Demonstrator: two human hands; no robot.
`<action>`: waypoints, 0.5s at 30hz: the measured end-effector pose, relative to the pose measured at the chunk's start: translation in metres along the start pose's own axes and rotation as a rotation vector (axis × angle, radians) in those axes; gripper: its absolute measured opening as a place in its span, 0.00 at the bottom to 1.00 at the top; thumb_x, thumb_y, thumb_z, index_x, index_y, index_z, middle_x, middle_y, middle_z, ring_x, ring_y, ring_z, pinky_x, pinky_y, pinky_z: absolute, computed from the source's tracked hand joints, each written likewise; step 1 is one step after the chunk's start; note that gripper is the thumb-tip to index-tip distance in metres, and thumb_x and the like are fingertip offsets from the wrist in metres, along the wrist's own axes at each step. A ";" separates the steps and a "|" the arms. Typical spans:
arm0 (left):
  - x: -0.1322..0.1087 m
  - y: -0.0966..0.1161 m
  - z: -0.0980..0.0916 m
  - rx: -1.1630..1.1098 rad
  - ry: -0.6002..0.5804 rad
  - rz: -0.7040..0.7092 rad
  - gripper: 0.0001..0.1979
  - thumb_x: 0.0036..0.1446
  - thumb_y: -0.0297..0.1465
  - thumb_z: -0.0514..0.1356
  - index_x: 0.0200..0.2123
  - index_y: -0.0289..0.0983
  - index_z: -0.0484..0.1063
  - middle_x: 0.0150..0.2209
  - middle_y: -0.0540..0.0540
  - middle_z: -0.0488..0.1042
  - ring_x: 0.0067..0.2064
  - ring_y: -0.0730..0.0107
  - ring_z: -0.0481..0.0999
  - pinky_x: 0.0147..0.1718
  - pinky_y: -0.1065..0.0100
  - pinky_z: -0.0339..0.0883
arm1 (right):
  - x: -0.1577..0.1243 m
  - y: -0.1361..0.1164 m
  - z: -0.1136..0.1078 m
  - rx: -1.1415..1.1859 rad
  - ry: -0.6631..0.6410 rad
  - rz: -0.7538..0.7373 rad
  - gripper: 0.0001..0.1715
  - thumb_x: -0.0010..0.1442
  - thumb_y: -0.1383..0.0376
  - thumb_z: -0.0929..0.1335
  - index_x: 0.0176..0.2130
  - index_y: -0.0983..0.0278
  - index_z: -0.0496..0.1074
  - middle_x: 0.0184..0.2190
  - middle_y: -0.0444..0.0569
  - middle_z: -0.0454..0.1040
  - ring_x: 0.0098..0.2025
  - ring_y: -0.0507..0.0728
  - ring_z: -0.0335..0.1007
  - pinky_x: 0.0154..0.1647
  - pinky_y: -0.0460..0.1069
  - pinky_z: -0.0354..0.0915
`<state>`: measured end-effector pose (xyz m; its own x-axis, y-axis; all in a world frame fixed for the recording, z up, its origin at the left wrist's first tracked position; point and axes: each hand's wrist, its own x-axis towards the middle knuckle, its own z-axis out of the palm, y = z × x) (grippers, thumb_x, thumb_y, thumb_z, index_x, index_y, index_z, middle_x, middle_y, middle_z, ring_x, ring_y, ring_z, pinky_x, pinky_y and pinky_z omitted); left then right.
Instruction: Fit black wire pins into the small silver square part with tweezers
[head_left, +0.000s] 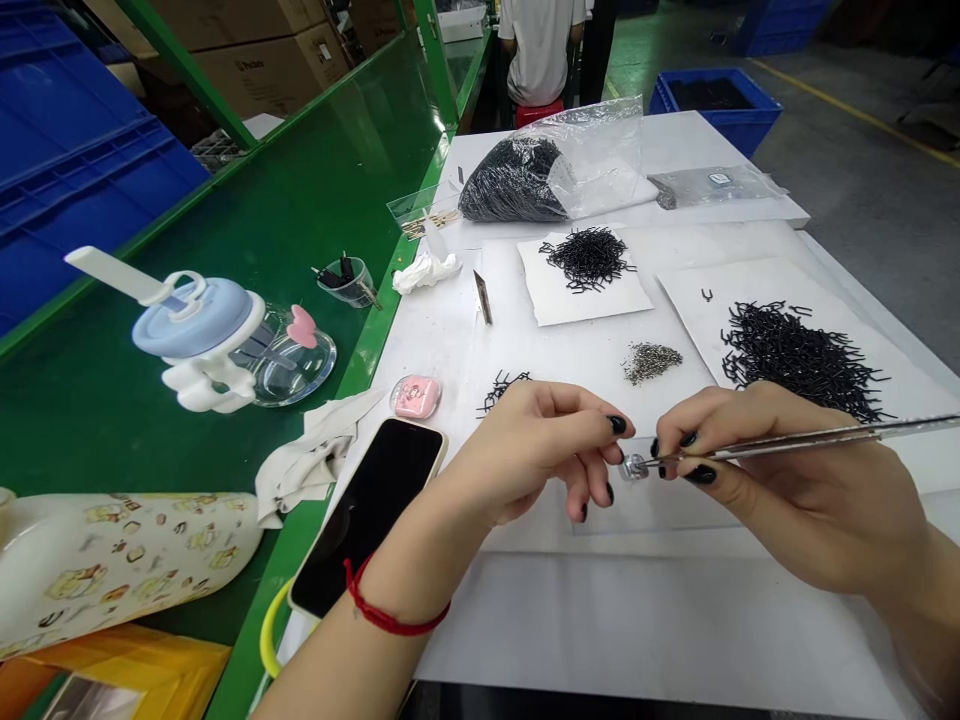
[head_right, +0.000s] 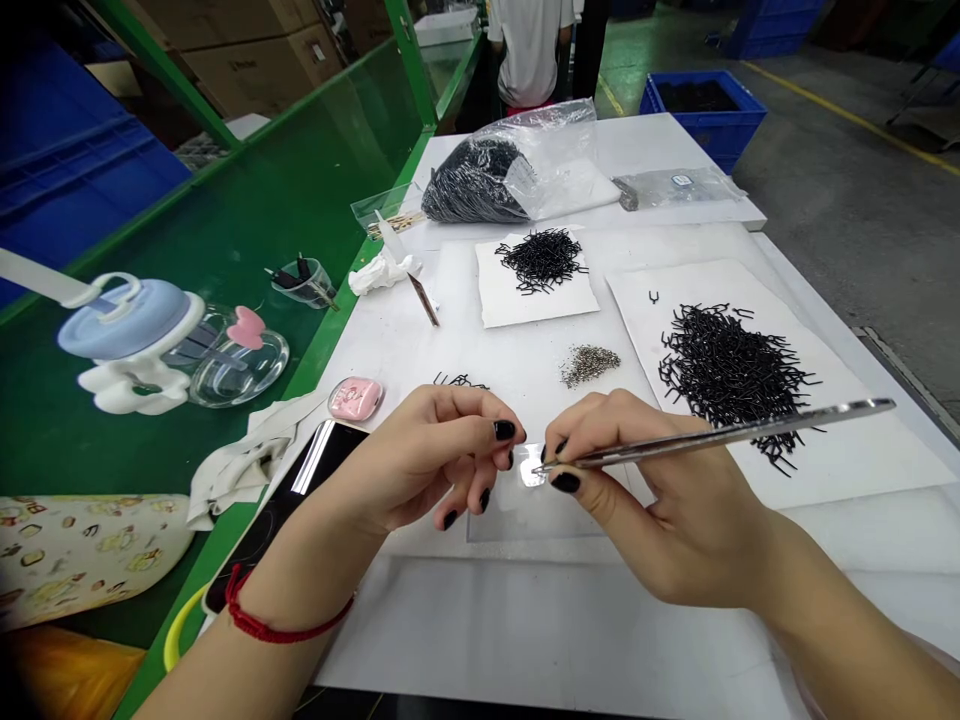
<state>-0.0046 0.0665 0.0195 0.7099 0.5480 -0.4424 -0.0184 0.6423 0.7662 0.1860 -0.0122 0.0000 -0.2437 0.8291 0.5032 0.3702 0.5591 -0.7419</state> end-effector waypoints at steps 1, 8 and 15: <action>0.000 0.000 0.000 -0.003 -0.002 -0.001 0.06 0.47 0.19 0.57 0.23 0.30 0.72 0.19 0.52 0.72 0.14 0.77 0.71 0.07 0.79 0.61 | 0.000 0.000 0.000 0.003 -0.003 0.002 0.13 0.56 0.76 0.66 0.40 0.60 0.67 0.32 0.45 0.72 0.38 0.53 0.74 0.34 0.47 0.72; 0.001 0.000 -0.001 -0.007 -0.011 -0.001 0.06 0.46 0.18 0.57 0.23 0.30 0.73 0.18 0.53 0.72 0.12 0.78 0.70 0.07 0.80 0.60 | -0.001 0.000 0.000 0.026 -0.009 0.005 0.14 0.56 0.77 0.66 0.40 0.60 0.67 0.32 0.45 0.73 0.39 0.54 0.74 0.36 0.48 0.72; 0.002 0.000 -0.002 -0.011 -0.011 0.009 0.06 0.46 0.19 0.57 0.24 0.30 0.73 0.19 0.52 0.73 0.13 0.78 0.70 0.07 0.80 0.61 | 0.000 0.000 0.000 0.026 -0.014 0.003 0.15 0.56 0.77 0.66 0.40 0.60 0.67 0.32 0.46 0.72 0.38 0.54 0.73 0.34 0.48 0.71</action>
<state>-0.0044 0.0686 0.0183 0.7175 0.5476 -0.4305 -0.0326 0.6437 0.7646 0.1862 -0.0120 0.0002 -0.2554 0.8308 0.4945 0.3472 0.5562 -0.7551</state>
